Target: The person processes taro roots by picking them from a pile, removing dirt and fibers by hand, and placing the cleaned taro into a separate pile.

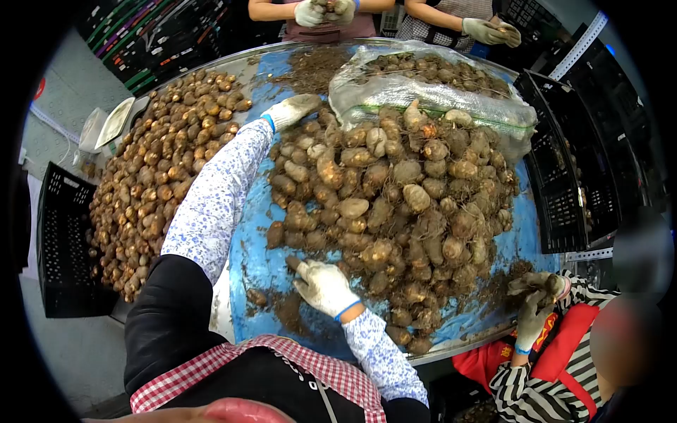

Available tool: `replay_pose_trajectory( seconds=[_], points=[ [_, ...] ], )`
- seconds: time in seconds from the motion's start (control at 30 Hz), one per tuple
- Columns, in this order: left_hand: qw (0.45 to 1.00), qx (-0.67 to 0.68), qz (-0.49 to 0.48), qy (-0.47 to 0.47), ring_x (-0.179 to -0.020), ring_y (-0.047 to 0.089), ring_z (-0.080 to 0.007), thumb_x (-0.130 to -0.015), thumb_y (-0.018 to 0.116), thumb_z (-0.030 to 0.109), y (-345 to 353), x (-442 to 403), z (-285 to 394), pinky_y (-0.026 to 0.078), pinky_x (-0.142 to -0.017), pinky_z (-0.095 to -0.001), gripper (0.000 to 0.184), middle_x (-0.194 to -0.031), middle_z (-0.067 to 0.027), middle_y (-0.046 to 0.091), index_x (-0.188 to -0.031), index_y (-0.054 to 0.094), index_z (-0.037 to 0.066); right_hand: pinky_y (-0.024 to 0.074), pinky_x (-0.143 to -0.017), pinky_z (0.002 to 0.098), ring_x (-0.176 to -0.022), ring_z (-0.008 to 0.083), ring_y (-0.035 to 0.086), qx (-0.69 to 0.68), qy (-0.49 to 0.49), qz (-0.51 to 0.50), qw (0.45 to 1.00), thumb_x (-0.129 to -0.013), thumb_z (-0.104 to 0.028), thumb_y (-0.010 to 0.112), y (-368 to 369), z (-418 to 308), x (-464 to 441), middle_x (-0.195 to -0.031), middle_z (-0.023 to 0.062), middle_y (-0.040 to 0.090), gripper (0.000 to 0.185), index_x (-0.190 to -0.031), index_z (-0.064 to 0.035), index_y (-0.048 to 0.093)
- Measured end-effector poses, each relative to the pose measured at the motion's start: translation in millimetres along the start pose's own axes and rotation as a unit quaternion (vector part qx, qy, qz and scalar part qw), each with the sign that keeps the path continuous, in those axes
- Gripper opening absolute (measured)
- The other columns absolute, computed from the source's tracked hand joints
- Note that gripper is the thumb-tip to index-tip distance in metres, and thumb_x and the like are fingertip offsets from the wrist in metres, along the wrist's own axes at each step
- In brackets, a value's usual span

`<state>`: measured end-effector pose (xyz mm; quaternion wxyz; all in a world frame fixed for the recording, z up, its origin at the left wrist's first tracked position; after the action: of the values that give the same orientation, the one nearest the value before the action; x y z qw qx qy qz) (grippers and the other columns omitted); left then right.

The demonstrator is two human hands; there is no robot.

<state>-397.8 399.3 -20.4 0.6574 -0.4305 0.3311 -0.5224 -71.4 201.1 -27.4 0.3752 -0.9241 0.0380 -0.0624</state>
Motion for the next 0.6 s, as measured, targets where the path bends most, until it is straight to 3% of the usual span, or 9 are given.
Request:
replay_pose_trajectory(
  seconds=[0.1,0.23,0.27,0.37,0.53,0.6],
  points=[
    [0.998,0.014,-0.046,0.051,-0.137,0.042,-0.0271,-0.100,0.039,0.048,26.2,-24.6,9.8,0.032,-0.114,-0.0321,0.060,-0.149,-0.0133,0.043,-0.146,0.042,0.010,0.0529,-0.073,0.0453,-0.085,0.0345,0.065,0.021,-0.028,-0.003,0.999,-0.087,-0.023,0.064,3.6,0.6,0.3,-0.092,0.0157,0.065,0.034,-0.116,-0.0064,0.060],
    [0.971,0.117,-0.138,-0.155,-0.139,0.038,-0.0246,-0.102,0.040,0.049,29.3,1.3,28.6,0.029,-0.115,-0.0309,0.063,-0.151,-0.0123,0.040,-0.148,0.037,0.005,0.0522,-0.072,0.0451,-0.084,0.0321,0.065,0.052,-0.028,0.003,0.998,-0.087,-0.023,0.064,3.5,-4.5,-4.5,-0.086,0.0126,0.064,0.029,-0.112,-0.0088,0.062],
    [0.974,0.153,-0.130,-0.110,-0.135,0.042,-0.0256,-0.098,0.045,0.057,51.4,-13.1,2.6,0.033,-0.111,-0.0319,0.073,-0.148,-0.0133,0.043,-0.147,0.037,0.005,0.0521,-0.072,0.0449,-0.085,0.0317,0.065,0.058,-0.028,0.012,0.998,-0.087,-0.023,0.064,1.3,-4.6,-6.1,-0.086,0.0122,0.064,0.028,-0.111,-0.0092,0.062],
    [0.963,0.241,-0.105,-0.067,-0.132,0.046,-0.0255,-0.098,0.045,0.057,47.7,9.4,17.8,0.035,-0.109,-0.0341,0.070,-0.145,-0.0147,0.047,-0.146,0.040,0.006,0.0519,-0.073,0.0447,-0.087,0.0321,0.064,0.042,-0.030,0.030,0.998,-0.087,-0.023,0.063,4.9,-1.5,-6.6,-0.087,0.0121,0.065,0.025,-0.108,-0.0087,0.064],
    [0.963,0.227,-0.125,-0.071,-0.131,0.046,-0.0239,-0.100,0.044,0.053,34.5,66.5,57.0,0.036,-0.109,-0.0338,0.060,-0.141,-0.0134,0.051,-0.145,0.042,0.013,0.0522,-0.077,0.0451,-0.091,0.0337,0.064,0.037,-0.019,0.006,0.999,-0.088,-0.024,0.063,10.1,2.4,-3.7,-0.094,0.0158,0.066,0.031,-0.113,-0.0066,0.062],
    [0.965,0.221,-0.117,-0.083,-0.130,0.049,-0.0223,-0.103,0.044,0.040,31.0,83.2,62.2,0.040,-0.106,-0.0306,0.050,-0.141,-0.0120,0.052,-0.146,0.042,0.014,0.0522,-0.079,0.0455,-0.094,0.0347,0.064,0.034,-0.017,0.023,0.999,-0.088,-0.025,0.063,7.4,1.6,-4.0,-0.099,0.0178,0.066,0.035,-0.118,-0.0066,0.061]
  ],
)
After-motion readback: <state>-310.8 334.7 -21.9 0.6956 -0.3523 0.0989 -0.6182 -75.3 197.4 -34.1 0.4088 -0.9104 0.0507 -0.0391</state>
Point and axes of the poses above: each hand's wrist, its own x-axis away from the middle knuckle, its own y-axis out of the palm, z = x × y, the point moved 10 cm from there along -x, towards the middle knuckle
